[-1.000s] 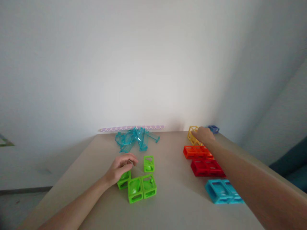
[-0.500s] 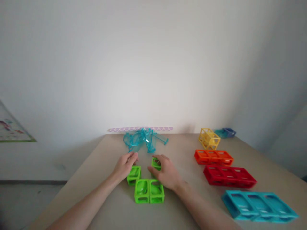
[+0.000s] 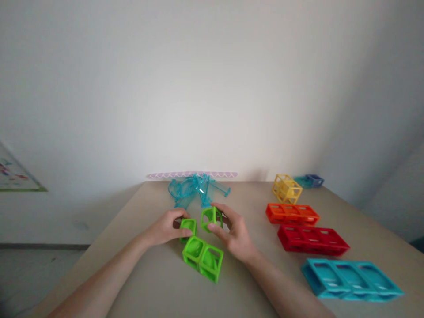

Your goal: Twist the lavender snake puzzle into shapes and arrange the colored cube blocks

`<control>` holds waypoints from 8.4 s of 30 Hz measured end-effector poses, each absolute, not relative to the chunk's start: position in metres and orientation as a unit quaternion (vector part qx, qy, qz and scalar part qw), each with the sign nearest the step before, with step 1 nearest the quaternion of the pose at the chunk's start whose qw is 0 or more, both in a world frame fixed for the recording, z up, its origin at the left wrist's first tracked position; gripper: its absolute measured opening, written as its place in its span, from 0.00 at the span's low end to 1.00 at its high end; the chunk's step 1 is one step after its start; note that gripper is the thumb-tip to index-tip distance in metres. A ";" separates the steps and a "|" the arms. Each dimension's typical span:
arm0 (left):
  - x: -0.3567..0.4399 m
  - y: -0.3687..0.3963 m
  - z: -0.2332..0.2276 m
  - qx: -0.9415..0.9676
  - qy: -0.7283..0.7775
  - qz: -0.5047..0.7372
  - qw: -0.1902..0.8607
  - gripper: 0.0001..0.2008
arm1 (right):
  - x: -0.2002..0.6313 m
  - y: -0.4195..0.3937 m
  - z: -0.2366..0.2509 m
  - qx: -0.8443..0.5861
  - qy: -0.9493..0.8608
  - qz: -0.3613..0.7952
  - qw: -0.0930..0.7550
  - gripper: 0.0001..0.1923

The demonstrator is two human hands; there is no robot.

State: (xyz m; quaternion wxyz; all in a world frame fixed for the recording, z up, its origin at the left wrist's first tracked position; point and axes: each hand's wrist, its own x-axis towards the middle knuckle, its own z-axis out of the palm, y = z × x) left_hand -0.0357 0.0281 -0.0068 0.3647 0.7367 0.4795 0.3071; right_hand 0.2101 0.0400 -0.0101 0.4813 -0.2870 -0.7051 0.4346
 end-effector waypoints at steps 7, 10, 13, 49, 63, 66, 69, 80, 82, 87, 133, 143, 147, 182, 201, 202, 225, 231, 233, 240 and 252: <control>-0.036 0.025 -0.002 0.811 0.349 0.300 0.360 0.25 | 0.215 0.050 -0.015 -0.309 -0.779 0.332 0.434 0.24; -0.030 0.025 -0.010 0.767 0.344 0.326 0.432 0.27 | 0.217 0.050 -0.014 -0.301 -0.822 0.289 0.388 0.27; -0.024 0.028 -0.019 0.700 0.350 0.363 0.506 0.29 | 0.217 0.046 -0.012 -0.276 -0.852 0.271 0.354 0.34; -0.032 0.025 -0.007 0.843 0.349 0.301 0.278 0.29 | 0.213 0.026 0.007 -0.259 -0.889 0.190 0.327 0.15; -0.032 0.014 0.006 0.859 0.364 0.286 0.219 0.25 | 0.209 0.006 0.021 -0.125 -0.943 0.260 0.168 0.13; -0.036 0.015 0.009 0.862 0.340 0.280 0.250 0.23 | 0.217 0.010 0.022 -0.135 -0.944 0.256 0.155 0.09; -0.038 0.016 0.011 0.865 0.348 0.272 0.240 0.25 | 0.226 0.014 0.023 -0.152 -0.941 0.262 0.151 0.08; -0.031 0.017 0.010 0.866 0.388 0.222 0.224 0.22 | 0.234 0.030 0.020 -0.144 -0.916 0.335 0.165 0.05; -0.031 0.018 0.009 0.857 0.410 0.225 0.214 0.21 | 0.233 0.030 0.020 -0.145 -0.914 0.337 0.173 0.05; -0.032 0.018 0.008 0.821 0.476 0.233 0.214 0.19 | 0.234 0.029 0.018 -0.137 -0.912 0.349 0.168 0.06; -0.018 0.006 0.005 0.693 0.419 0.254 0.530 0.42 | 0.226 0.035 0.003 -0.374 -0.854 0.285 0.221 0.17; -0.002 0.003 -0.006 0.680 0.429 0.291 0.519 0.38 | 0.195 0.024 -0.009 -0.530 -0.759 0.247 0.286 0.07; 0.004 0.001 -0.008 0.657 0.437 0.333 0.516 0.39 | 0.199 0.023 -0.003 -0.499 -0.736 0.337 0.311 0.06; 0.003 0.007 -0.017 0.750 0.381 0.366 0.398 0.21 | 0.277 0.145 0.048 -0.733 -0.663 -0.072 0.132 0.08; -0.014 0.016 -0.013 0.664 0.453 0.559 0.205 0.11 | 0.184 0.083 -0.018 -0.617 -0.726 0.001 0.302 0.15; -0.018 0.019 -0.014 0.631 0.471 0.587 0.189 0.11 | 0.186 0.085 -0.022 -0.602 -0.736 0.017 0.309 0.14; -0.055 0.059 -0.028 0.434 0.637 0.618 0.155 0.11 | 0.200 0.095 -0.028 -0.499 -0.755 0.198 0.377 0.15; -0.042 0.047 -0.027 0.488 0.635 0.566 0.197 0.12 | 0.194 0.101 -0.035 -0.509 -0.738 0.217 0.387 0.13; -0.041 0.046 -0.028 0.495 0.635 0.558 0.203 0.13 | 0.194 0.102 -0.037 -0.512 -0.733 0.222 0.388 0.13; -0.041 0.055 -0.034 0.478 0.640 0.569 0.194 0.12 | 0.198 0.100 -0.039 -0.507 -0.727 0.228 0.403 0.13; -0.062 0.075 -0.043 0.425 0.639 0.628 0.132 0.11 | 0.201 0.165 -0.036 -0.593 -0.582 0.159 0.533 0.16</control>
